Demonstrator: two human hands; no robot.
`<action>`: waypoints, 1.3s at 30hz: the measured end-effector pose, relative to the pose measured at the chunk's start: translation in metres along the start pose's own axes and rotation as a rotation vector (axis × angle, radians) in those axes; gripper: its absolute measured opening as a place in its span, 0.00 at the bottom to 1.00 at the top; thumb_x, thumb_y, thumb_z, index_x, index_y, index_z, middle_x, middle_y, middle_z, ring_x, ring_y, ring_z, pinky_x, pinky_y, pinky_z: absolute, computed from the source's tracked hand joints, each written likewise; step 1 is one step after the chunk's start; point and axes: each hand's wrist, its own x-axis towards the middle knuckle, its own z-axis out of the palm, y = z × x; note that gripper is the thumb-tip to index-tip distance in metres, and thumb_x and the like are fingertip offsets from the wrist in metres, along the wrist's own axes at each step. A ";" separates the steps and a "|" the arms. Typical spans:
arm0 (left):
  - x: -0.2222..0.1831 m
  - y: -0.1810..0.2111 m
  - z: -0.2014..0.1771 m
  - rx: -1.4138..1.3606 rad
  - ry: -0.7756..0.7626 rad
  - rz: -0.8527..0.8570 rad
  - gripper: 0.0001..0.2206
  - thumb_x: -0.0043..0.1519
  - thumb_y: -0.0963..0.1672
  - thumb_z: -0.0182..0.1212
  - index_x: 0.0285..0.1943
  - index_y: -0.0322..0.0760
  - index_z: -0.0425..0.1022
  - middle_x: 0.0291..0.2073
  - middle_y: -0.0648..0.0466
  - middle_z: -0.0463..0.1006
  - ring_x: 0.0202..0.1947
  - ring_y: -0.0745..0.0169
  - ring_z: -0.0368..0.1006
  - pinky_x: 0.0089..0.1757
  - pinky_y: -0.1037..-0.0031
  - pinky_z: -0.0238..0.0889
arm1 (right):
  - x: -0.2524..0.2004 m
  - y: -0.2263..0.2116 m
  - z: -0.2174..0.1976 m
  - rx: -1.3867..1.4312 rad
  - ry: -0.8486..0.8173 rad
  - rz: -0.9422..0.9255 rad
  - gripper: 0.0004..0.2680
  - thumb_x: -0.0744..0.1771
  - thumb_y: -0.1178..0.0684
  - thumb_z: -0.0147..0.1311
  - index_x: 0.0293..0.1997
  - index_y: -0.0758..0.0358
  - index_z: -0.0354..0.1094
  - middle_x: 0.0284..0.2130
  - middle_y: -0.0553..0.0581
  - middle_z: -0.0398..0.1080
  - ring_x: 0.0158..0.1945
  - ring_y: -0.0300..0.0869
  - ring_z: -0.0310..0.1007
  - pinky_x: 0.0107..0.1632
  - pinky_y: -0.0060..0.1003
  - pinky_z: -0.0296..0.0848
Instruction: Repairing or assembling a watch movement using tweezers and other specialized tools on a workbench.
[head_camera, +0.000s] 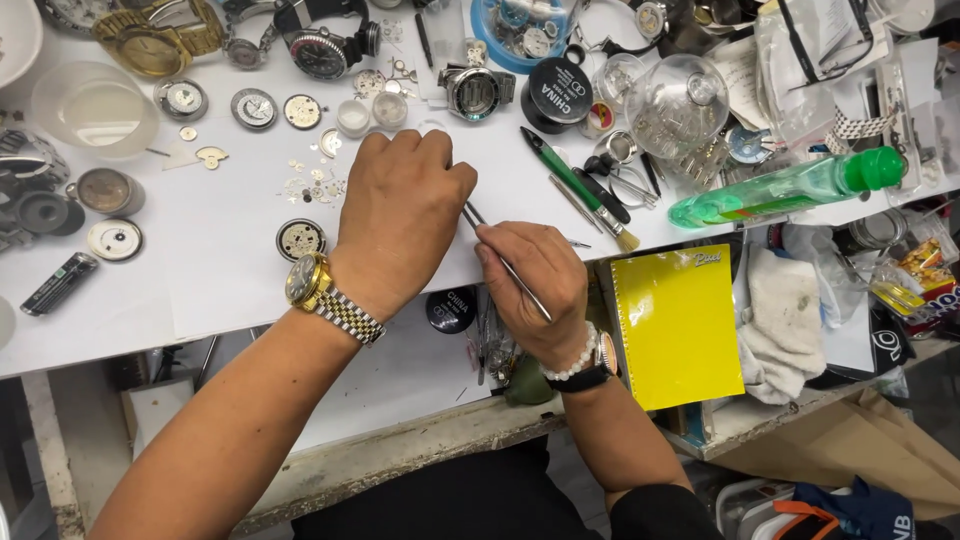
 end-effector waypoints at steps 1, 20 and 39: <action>0.000 0.000 0.000 0.000 0.003 0.006 0.07 0.52 0.37 0.73 0.26 0.41 0.81 0.19 0.56 0.68 0.21 0.63 0.66 0.29 0.73 0.56 | -0.002 0.001 0.001 -0.004 0.005 -0.001 0.05 0.68 0.60 0.59 0.46 0.67 0.77 0.35 0.62 0.78 0.37 0.55 0.80 0.39 0.45 0.77; -0.021 0.016 -0.032 0.087 0.112 0.050 0.08 0.52 0.36 0.71 0.35 0.39 0.79 0.26 0.53 0.73 0.29 0.55 0.73 0.35 0.65 0.58 | -0.021 0.027 -0.050 -0.315 0.004 -0.038 0.09 0.68 0.61 0.60 0.53 0.66 0.73 0.36 0.59 0.76 0.41 0.54 0.77 0.44 0.47 0.75; -0.112 -0.048 -0.081 -0.331 0.017 -0.501 0.33 0.51 0.53 0.81 0.56 0.36 0.65 0.45 0.52 0.72 0.38 0.62 0.72 0.36 0.69 0.70 | -0.011 0.011 -0.001 -0.044 0.138 -0.017 0.10 0.72 0.65 0.50 0.62 0.74 0.61 0.44 0.68 0.77 0.49 0.54 0.81 0.58 0.47 0.79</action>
